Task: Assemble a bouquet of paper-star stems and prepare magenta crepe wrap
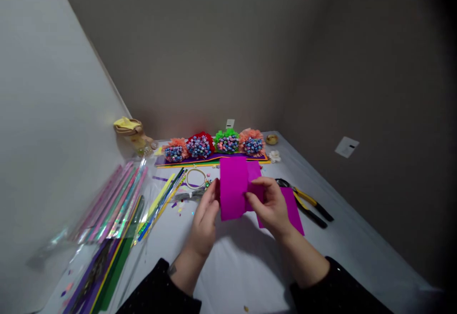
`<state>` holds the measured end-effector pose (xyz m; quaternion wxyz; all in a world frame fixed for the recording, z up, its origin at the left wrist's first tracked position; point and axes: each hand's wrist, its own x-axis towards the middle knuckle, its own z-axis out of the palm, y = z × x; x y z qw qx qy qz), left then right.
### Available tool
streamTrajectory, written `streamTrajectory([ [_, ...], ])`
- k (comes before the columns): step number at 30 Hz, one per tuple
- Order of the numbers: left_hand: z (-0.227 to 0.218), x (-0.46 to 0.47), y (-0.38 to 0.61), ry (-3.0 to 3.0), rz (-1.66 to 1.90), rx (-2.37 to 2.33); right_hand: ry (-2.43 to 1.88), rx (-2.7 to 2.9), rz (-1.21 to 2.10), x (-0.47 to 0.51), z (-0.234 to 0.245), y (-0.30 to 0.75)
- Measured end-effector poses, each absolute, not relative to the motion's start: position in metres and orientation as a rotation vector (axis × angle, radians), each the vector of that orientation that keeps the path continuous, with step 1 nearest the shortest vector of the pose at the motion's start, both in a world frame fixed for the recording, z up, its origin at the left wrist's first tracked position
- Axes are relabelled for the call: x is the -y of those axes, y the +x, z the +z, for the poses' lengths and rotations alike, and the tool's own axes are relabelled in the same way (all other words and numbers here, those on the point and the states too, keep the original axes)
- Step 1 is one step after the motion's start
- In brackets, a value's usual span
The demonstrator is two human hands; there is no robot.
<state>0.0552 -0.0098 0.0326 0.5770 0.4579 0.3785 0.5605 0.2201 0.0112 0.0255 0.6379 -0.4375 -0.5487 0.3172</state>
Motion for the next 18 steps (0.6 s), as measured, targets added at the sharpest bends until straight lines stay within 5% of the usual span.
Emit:
streamTrajectory([
  [8,0.044,0.014,0.06,1.271,1.178,-0.975,-0.768,1.941,0.616,-0.002,0.032,0.215],
  [18,0.041,0.006,0.061,0.937,1.379,-1.173,-0.96,1.648,0.825,-0.005,0.027,0.216],
])
